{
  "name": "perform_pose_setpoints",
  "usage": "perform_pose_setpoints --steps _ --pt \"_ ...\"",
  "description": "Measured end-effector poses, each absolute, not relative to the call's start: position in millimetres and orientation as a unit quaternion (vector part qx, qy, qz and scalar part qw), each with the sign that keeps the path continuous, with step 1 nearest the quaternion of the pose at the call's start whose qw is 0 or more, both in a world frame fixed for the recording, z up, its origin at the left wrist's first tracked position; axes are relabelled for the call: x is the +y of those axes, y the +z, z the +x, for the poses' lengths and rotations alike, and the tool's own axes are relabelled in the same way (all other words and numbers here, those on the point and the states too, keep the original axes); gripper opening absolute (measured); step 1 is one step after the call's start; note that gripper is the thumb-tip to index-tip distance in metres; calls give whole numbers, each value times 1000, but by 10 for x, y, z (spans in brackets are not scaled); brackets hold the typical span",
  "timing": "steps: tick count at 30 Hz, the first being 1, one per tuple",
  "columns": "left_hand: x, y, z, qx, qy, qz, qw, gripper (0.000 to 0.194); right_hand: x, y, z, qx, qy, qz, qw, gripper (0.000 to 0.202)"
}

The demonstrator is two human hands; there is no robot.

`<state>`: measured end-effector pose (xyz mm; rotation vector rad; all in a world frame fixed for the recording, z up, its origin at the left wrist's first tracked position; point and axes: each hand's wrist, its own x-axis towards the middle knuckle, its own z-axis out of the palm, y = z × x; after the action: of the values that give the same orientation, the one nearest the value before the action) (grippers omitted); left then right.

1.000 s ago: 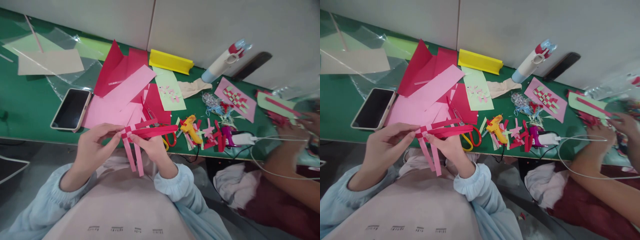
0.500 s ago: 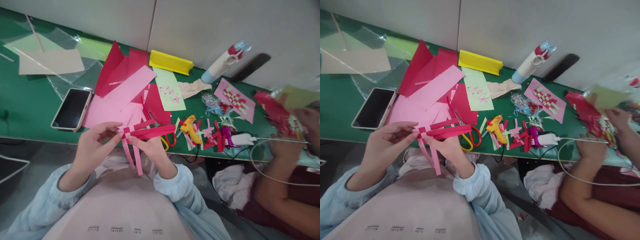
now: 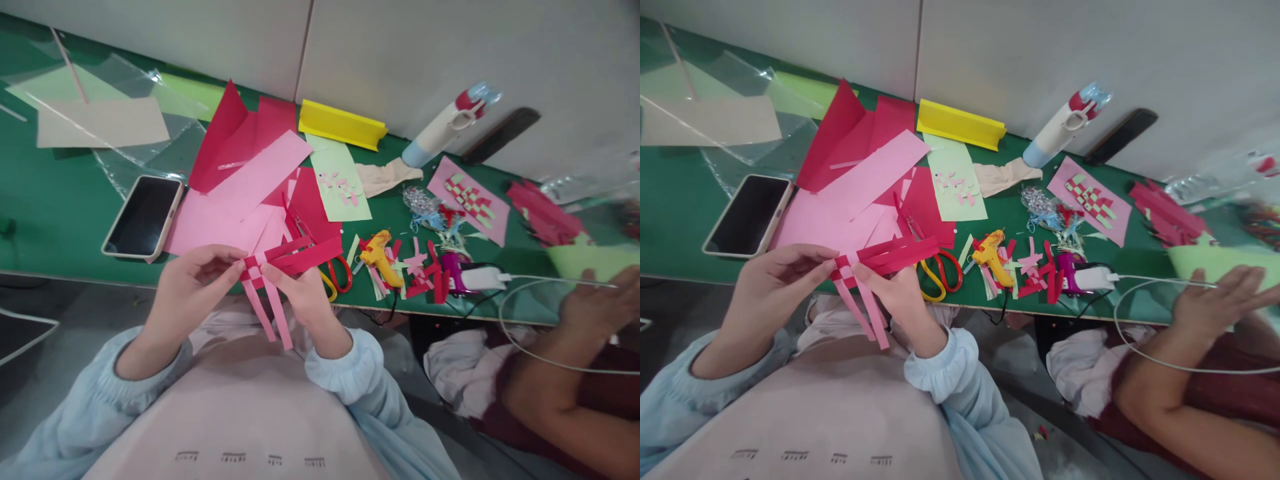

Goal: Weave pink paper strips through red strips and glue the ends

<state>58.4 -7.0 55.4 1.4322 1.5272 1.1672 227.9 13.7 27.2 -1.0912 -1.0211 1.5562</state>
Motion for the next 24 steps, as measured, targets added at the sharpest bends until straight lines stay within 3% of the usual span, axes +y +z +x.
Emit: perform_pose_setpoints --steps 3,17,24 --pt "-65 549 579 595 445 549 384 25 133 253 2269 -403 636 -443 486 27" --pt "-69 489 531 607 441 460 474 16 165 213 2230 -351 653 -416 526 22" --pt "-53 489 530 609 433 454 485 19 160 198 2263 -371 652 -445 490 29"
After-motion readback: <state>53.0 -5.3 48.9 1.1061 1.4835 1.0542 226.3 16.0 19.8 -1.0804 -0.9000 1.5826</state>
